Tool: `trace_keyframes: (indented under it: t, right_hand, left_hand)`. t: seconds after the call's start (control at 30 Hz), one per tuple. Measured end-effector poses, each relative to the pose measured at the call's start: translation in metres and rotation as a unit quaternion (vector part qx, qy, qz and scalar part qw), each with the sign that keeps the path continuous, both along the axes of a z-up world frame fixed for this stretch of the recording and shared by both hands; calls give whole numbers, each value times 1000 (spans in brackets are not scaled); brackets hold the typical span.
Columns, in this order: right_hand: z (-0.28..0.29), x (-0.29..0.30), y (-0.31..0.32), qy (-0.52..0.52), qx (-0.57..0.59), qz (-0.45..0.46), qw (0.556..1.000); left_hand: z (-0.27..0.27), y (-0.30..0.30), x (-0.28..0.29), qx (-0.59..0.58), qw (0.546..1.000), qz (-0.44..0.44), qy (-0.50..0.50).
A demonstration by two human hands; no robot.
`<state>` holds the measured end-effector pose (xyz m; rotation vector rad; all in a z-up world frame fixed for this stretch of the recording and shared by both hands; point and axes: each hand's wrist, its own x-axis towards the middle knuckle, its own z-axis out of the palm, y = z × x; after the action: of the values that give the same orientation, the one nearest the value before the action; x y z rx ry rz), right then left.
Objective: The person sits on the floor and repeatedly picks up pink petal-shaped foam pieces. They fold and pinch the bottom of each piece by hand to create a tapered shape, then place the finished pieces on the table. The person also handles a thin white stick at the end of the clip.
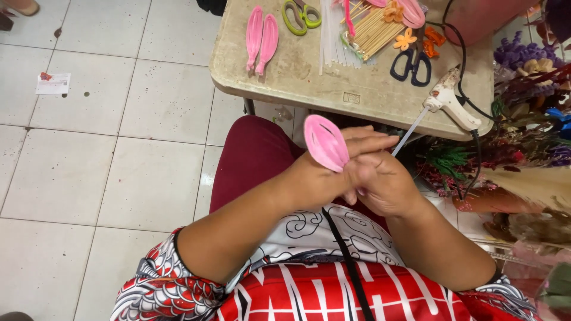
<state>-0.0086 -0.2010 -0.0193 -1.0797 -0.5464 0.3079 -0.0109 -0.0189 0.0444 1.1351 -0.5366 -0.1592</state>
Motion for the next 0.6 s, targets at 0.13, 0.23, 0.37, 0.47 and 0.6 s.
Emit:
trace_keyframes:
  t: [0.13,0.23,0.37,0.47,0.6]
  right_hand:
    - [22,3,3,-73,-28,43,996]
    - [-1,19,-17,-172,-125,8,977]
    - [4,26,-24,-182,-169,86,965]
    - [17,20,-16,-154,-183,66,969]
    - [28,14,-12,-107,-195,76,972]
  left_hand:
    - [-1,-7,-7,-8,998,-27,52]
    - [-1,-11,-11,-14,994,-48,94]
    - [18,14,-2,-27,989,-100,108]
    - [15,20,0,-149,966,-153,148]
    - [14,17,0,-99,977,-131,139]
